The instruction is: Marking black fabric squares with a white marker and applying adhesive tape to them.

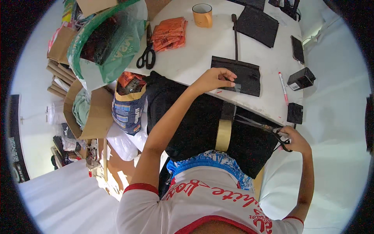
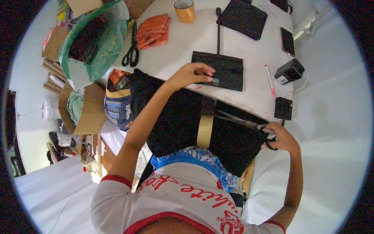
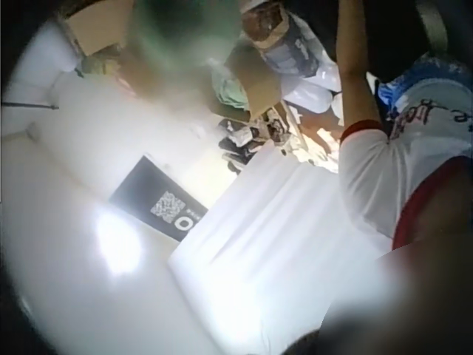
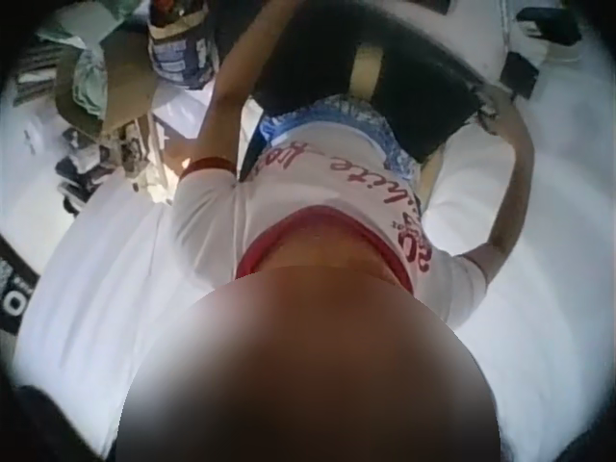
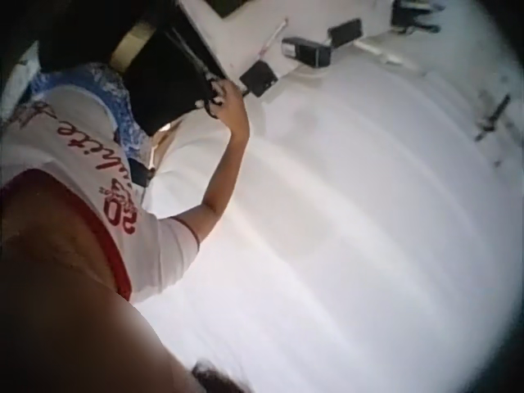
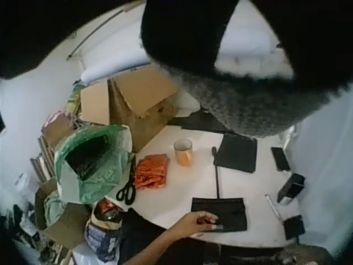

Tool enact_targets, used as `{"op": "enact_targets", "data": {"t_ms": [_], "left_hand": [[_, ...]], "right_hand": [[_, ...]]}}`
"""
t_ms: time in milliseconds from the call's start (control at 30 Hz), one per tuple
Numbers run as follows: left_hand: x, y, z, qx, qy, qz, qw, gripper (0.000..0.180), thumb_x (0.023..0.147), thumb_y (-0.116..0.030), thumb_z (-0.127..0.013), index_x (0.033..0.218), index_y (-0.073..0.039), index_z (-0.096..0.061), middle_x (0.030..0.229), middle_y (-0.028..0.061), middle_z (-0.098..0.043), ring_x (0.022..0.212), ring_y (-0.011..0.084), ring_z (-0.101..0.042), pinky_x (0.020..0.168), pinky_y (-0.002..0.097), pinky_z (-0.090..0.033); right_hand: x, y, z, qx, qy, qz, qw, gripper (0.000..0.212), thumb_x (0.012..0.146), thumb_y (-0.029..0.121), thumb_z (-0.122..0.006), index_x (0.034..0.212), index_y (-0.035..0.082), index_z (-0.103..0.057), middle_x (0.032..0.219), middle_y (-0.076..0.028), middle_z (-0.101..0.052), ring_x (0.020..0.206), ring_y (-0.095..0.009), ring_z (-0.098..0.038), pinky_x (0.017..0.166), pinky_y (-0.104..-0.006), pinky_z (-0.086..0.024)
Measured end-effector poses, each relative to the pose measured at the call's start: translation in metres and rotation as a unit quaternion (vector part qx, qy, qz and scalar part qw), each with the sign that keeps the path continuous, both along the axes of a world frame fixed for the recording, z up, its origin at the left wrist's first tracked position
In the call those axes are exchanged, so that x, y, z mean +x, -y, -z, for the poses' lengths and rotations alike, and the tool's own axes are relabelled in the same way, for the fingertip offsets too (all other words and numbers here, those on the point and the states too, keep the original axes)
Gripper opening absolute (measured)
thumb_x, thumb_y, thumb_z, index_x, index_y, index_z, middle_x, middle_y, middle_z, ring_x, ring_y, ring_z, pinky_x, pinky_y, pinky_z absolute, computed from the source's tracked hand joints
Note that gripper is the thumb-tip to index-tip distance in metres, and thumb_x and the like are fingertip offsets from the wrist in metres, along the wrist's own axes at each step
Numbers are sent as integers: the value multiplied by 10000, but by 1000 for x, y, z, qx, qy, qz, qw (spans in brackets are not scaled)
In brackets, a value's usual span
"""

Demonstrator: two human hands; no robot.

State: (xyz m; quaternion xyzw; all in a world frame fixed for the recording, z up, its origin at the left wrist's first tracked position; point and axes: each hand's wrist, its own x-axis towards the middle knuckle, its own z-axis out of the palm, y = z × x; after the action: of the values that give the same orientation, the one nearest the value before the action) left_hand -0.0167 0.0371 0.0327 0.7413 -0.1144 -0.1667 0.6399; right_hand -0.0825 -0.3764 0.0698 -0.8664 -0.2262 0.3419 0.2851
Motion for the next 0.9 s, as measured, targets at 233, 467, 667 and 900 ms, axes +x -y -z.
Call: {"op": "enact_targets", "data": {"t_ms": [233, 467, 667, 900], "left_hand": [[-1, 1, -1, 36, 0, -24, 999, 328, 744, -226, -758, 980, -20, -662, 831, 23, -647, 749, 87, -581, 692, 229, -464], [-4, -6, 1, 60, -13, -44, 997, 180, 764, -188, -736, 828, -25, -691, 737, 26, -661, 683, 80, -568, 661, 229, -458], [-8, -11, 1, 70, -25, -56, 996, 201, 754, -206, -747, 822, -23, -695, 738, 31, -664, 688, 81, -576, 661, 233, -461], [-5, -8, 5, 63, 14, -65, 996, 246, 734, -252, -758, 831, -33, -701, 741, 36, -668, 663, 85, -582, 627, 238, -470]], "right_hand": [[11, -46, 3, 8, 24, -72, 997, 609, 573, 256, -833, 1054, 17, -549, 975, -124, -562, 950, -270, -537, 807, -344, -442], [3, -61, 16, -1, -70, -52, 996, 656, 545, 293, -848, 1053, 21, -535, 1033, -114, -535, 967, -277, -505, 838, -328, -407], [-51, -15, 42, 14, 14, -35, 999, 631, 515, 192, -870, 1015, 12, -529, 957, -94, -490, 966, -265, -485, 847, -335, -416], [-138, -40, 44, -8, 82, 139, 987, 511, 684, 113, -777, 1111, 32, -510, 1077, -134, -499, 1038, -253, -512, 848, -322, -480]]}}
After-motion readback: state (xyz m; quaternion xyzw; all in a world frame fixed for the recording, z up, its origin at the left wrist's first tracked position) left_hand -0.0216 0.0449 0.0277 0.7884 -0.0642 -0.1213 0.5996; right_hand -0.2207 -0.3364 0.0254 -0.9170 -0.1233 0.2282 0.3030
